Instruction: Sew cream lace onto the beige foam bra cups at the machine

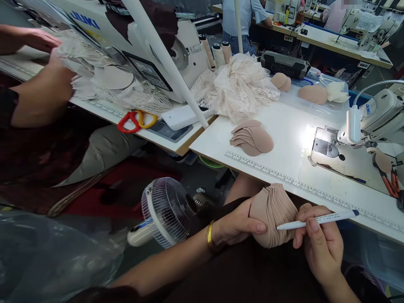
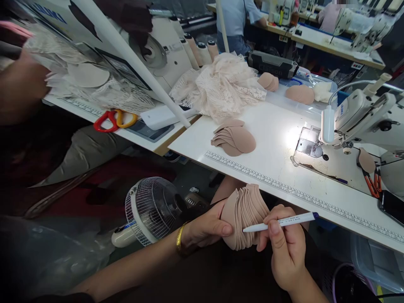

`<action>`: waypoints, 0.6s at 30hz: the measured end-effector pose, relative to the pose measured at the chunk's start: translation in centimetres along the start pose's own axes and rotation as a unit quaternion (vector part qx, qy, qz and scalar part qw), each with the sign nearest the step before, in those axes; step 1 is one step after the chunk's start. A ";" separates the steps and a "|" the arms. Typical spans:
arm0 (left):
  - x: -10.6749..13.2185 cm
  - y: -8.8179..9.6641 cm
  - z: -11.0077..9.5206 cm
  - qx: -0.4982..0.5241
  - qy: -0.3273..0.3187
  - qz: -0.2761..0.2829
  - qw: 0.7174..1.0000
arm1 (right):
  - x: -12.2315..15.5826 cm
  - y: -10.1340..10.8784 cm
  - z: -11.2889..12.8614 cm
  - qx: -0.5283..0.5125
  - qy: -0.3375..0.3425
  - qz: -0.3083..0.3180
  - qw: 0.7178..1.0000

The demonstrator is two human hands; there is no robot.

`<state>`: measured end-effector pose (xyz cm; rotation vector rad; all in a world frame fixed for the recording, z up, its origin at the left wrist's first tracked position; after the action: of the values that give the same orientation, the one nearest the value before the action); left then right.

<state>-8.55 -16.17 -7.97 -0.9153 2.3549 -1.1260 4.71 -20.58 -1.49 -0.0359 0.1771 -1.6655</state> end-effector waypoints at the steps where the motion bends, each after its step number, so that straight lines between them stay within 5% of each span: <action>1: 0.0 0.1 0.0 0.001 -0.001 -0.005 1.000 | 0.0 0.2 0.1 -0.002 0.006 -0.008 1.000; 18: -0.5 -1.6 -0.4 0.017 -0.010 0.060 0.998 | 0.3 -0.3 -0.2 0.040 0.015 0.020 0.999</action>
<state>-7.75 -16.37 -6.42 -0.7602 2.3329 -1.1002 4.34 -20.80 -1.67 0.0518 0.1329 -1.6315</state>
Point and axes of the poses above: each hand's wrist, its own x-axis away from the middle knuckle, its own y-axis out of the back of the hand, z = x × y, the point moved 8 cm from there along -x, towards the middle knuckle, and after that the axes turned 11 degrees about -y, right-handed, at the moved point
